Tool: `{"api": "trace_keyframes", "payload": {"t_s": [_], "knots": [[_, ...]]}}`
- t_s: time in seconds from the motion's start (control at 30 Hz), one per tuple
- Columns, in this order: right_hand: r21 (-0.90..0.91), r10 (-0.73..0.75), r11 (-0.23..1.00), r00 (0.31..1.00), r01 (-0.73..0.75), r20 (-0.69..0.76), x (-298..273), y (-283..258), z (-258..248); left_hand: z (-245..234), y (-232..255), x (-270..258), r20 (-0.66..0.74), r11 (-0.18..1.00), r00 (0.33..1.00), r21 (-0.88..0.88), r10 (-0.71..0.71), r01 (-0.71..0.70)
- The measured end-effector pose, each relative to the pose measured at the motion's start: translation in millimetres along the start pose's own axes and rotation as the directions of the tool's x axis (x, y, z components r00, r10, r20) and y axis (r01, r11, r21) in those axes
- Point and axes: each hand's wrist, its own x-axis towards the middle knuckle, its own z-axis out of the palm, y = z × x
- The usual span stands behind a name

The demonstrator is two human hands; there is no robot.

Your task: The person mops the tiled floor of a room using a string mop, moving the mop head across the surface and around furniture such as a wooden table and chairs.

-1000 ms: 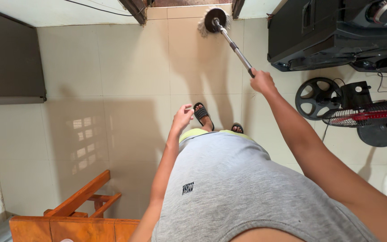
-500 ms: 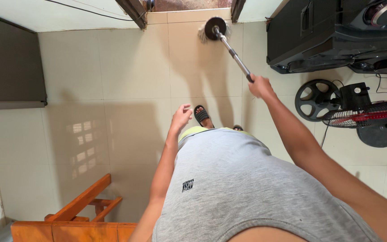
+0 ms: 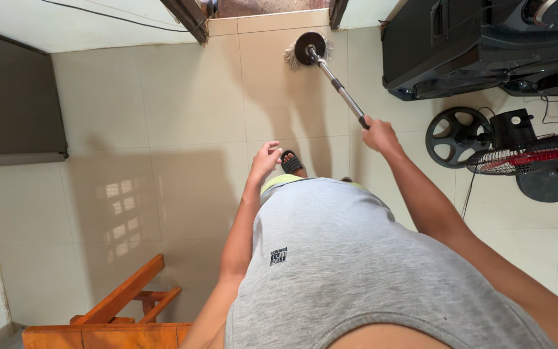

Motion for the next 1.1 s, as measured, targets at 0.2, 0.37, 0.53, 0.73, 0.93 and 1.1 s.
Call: {"api": "trace_keyframes", "payload": {"t_s": [0.2,0.37,0.53,0.73,0.93,1.1], "knots": [[0.028,-0.017,0.999,1.0,0.017,0.006,21.5,-31.9,-5.5,7.9,6.7,7.4,0.067,0.998,0.997,0.026,0.047,-0.049],[-0.006,0.016,1.0,1.0,-0.016,-0.005,3.8,-13.6,-10.4,8.8,5.5,5.3,0.057,0.996,0.995,0.002,0.083,-0.084],[-0.027,0.019,0.999,1.0,-0.019,-0.008,-7.1,-3.4,-1.6,4.3,-6.0,-1.6,0.019,1.0,1.0,0.006,0.02,-0.02],[0.034,0.001,0.999,1.0,-0.001,0.009,12.6,-41.4,-9.9,11.4,-6.1,3.3,0.056,1.0,0.998,-0.004,0.031,-0.031],[-0.035,0.032,0.999,0.997,-0.03,0.07,-3.2,-19.1,-11.2,9.3,0.7,1.1,0.032,0.998,0.998,-0.017,0.057,-0.057],[-0.028,-0.023,0.999,1.0,0.023,0.004,12.7,-18.2,-2.6,7.9,-10.2,5.4,0.018,1.0,1.0,-0.005,0.019,-0.019]]}}
